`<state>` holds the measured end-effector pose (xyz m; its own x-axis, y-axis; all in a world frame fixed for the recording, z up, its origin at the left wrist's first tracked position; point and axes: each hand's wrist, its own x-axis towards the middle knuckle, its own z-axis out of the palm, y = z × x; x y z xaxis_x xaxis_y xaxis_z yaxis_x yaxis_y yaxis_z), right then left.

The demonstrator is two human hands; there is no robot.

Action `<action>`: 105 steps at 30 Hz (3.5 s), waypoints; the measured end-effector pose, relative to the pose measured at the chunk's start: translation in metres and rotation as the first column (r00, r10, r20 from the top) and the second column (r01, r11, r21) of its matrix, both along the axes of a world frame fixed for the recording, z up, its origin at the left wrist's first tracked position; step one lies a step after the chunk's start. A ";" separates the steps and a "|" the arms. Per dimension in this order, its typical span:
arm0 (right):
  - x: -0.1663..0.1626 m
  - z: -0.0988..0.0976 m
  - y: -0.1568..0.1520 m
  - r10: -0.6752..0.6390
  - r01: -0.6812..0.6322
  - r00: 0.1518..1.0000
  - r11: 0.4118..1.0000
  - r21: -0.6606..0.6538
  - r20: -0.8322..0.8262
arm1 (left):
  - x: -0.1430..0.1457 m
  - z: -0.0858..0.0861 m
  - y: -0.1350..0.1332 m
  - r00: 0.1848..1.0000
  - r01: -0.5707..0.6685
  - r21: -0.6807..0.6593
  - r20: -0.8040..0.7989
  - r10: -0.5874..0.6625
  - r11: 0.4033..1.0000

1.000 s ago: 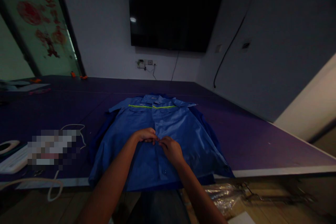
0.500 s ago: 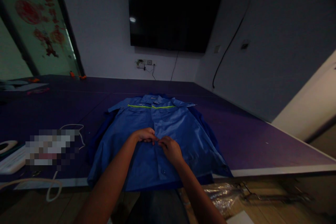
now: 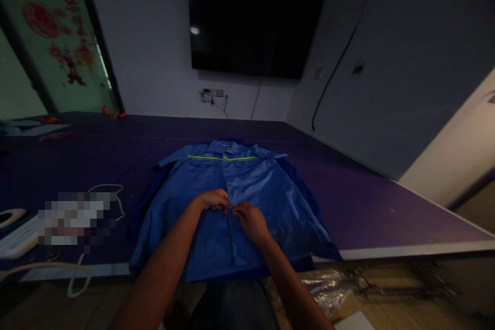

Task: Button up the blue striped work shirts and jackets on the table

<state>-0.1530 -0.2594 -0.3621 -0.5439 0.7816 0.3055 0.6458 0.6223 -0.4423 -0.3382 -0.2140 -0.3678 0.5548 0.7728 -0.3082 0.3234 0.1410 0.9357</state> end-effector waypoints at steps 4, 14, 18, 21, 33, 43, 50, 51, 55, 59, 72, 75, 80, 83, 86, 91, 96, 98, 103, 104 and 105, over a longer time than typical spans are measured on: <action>0.000 -0.001 0.000 0.007 -0.007 1.000 1.000 0.004 -0.001 | 0.000 0.001 -0.001 1.000 0.001 0.011 0.012 -0.001 1.000; 0.000 -0.002 0.002 0.010 -0.009 1.000 1.000 -0.018 0.026 | 0.002 0.003 -0.004 1.000 0.003 0.046 0.017 -0.004 0.999; 0.000 -0.001 0.001 0.006 -0.006 0.999 1.000 -0.013 0.039 | 0.004 0.005 -0.005 1.000 -0.001 0.049 0.001 0.001 0.999; 0.000 0.000 0.000 -0.005 0.006 0.999 1.000 -0.022 0.040 | 0.004 0.004 -0.005 1.000 -0.003 0.045 -0.001 0.003 0.999; -0.002 -0.001 0.002 -0.086 0.088 0.995 0.995 -0.050 0.052 | 0.003 0.000 -0.004 0.999 -0.033 0.051 0.000 0.033 0.998; -0.002 -0.001 0.006 -0.187 0.186 0.982 0.980 -0.071 -0.014 | 0.003 0.002 -0.004 1.000 -0.011 0.037 0.019 0.011 0.999; -0.004 -0.005 0.009 -0.229 0.221 0.972 0.967 -0.129 -0.049 | 0.001 -0.001 -0.001 1.000 0.021 0.049 0.014 -0.021 0.999; -0.004 -0.005 0.009 -0.231 0.222 0.971 0.966 -0.131 -0.056 | 0.001 -0.001 -0.001 1.000 0.023 0.051 0.013 -0.023 0.998; -0.004 -0.005 0.010 -0.225 0.214 0.972 0.968 -0.134 -0.074 | 0.002 0.000 -0.002 1.000 0.018 0.046 0.012 -0.018 0.999; -0.004 -0.006 0.010 -0.197 0.184 0.976 0.973 -0.137 -0.094 | 0.002 0.002 -0.003 1.000 0.008 0.035 0.026 -0.009 0.999; -0.001 -0.006 0.008 -0.135 0.129 0.979 0.990 -0.048 -0.151 | 0.007 0.013 -0.008 1.000 -0.009 0.019 0.013 0.009 1.000; 0.000 0.001 0.003 -0.118 0.119 0.970 0.993 -0.009 -0.212 | 0.008 0.018 -0.012 1.000 0.021 0.039 -0.019 -0.020 0.999; 0.013 0.001 -0.022 -0.101 0.125 0.952 0.990 0.066 -0.289 | 0.016 0.027 -0.022 0.978 0.174 0.049 -0.127 -0.166 0.984; 0.025 -0.008 -0.042 -0.101 0.108 0.952 0.994 0.010 -0.290 | 0.021 0.029 -0.032 0.964 0.203 0.036 -0.180 -0.193 0.979; 0.035 -0.015 -0.059 -0.051 0.038 0.953 0.998 -0.050 -0.298 | 0.023 0.029 -0.047 0.956 0.216 0.017 -0.209 -0.208 0.976; 0.040 -0.012 -0.071 0.076 -0.111 0.940 0.990 -0.087 -0.334 | 0.025 0.026 -0.073 0.964 0.214 -0.010 -0.163 -0.212 0.977; 0.036 -0.014 -0.071 0.094 -0.138 0.927 0.986 -0.097 -0.363 | 0.032 0.021 -0.087 0.970 0.204 0.036 -0.140 -0.197 0.978; 0.034 -0.017 -0.071 0.089 -0.130 0.926 0.988 -0.089 -0.367 | 0.033 0.020 -0.089 0.969 0.211 0.050 -0.140 -0.203 0.976; 0.036 -0.015 -0.071 0.142 -0.188 0.921 0.978 -0.094 -0.363 | 0.034 0.022 -0.091 0.956 0.252 0.080 -0.176 -0.235 0.964; 0.038 -0.014 -0.070 0.164 -0.212 0.916 0.973 -0.096 -0.367 | 0.034 0.022 -0.091 0.952 0.259 0.086 -0.188 -0.240 0.962; 0.039 -0.013 -0.070 0.185 -0.236 0.909 0.967 -0.097 -0.373 | 0.034 0.021 -0.091 0.949 0.265 0.092 -0.200 -0.243 0.960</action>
